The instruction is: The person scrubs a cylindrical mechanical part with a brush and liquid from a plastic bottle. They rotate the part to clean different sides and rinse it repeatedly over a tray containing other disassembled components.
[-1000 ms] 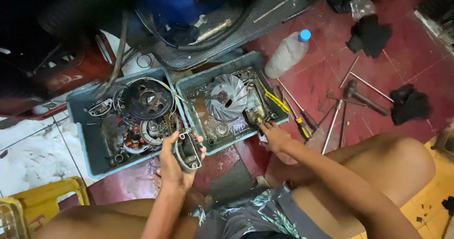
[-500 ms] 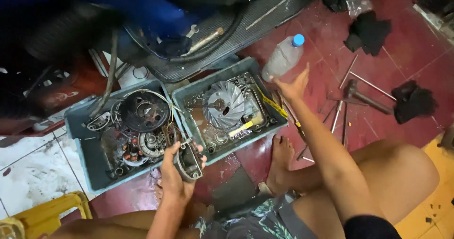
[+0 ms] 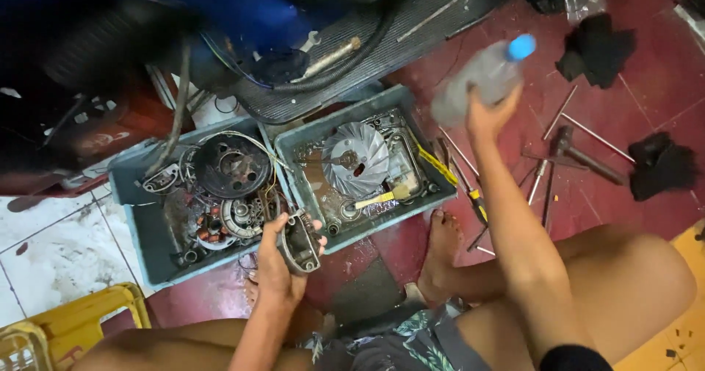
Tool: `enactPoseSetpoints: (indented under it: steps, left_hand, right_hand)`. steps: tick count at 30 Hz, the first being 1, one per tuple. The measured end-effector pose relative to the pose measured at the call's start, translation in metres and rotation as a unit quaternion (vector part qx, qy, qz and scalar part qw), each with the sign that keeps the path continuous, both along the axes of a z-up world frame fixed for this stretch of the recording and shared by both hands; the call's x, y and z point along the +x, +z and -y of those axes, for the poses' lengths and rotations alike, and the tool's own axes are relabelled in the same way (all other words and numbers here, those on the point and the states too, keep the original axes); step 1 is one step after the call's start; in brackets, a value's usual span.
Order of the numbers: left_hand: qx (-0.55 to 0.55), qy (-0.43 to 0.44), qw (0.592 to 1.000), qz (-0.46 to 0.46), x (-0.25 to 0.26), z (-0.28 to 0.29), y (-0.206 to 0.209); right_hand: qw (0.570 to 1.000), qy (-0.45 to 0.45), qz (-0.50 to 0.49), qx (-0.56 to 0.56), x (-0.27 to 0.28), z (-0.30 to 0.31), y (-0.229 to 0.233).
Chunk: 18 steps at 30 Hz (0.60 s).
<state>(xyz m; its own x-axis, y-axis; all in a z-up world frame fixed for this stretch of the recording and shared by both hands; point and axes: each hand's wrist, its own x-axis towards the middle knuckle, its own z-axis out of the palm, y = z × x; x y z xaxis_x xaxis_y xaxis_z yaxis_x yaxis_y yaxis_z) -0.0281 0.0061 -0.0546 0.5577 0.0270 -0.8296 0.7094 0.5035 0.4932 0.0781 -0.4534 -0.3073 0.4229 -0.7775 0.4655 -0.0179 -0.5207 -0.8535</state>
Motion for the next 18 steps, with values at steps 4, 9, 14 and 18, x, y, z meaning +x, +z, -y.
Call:
enactPoseSetpoints:
  steps: [4,9,14,18]
  left_hand:
    - [-0.005,0.019,1.0,-0.011,0.004,0.002,0.01]
    - [-0.099,0.067,0.992,0.047,0.006,-0.002,0.001]
    - [-0.116,0.059,0.99,0.05,0.011,-0.016,-0.022]
    - [-0.096,0.062,0.992,0.053,0.017,-0.021,-0.026]
  right_hand:
    - [0.999,-0.004,0.044,0.013,-0.014,0.003,0.093]
    - [0.96,0.268,-0.05,-0.063,-0.051,-0.122,0.257]
    - [0.96,0.258,-0.055,0.091,-0.09,-0.135,0.254]
    - [0.915,0.329,-0.168,0.162,-0.12,-0.169,0.219]
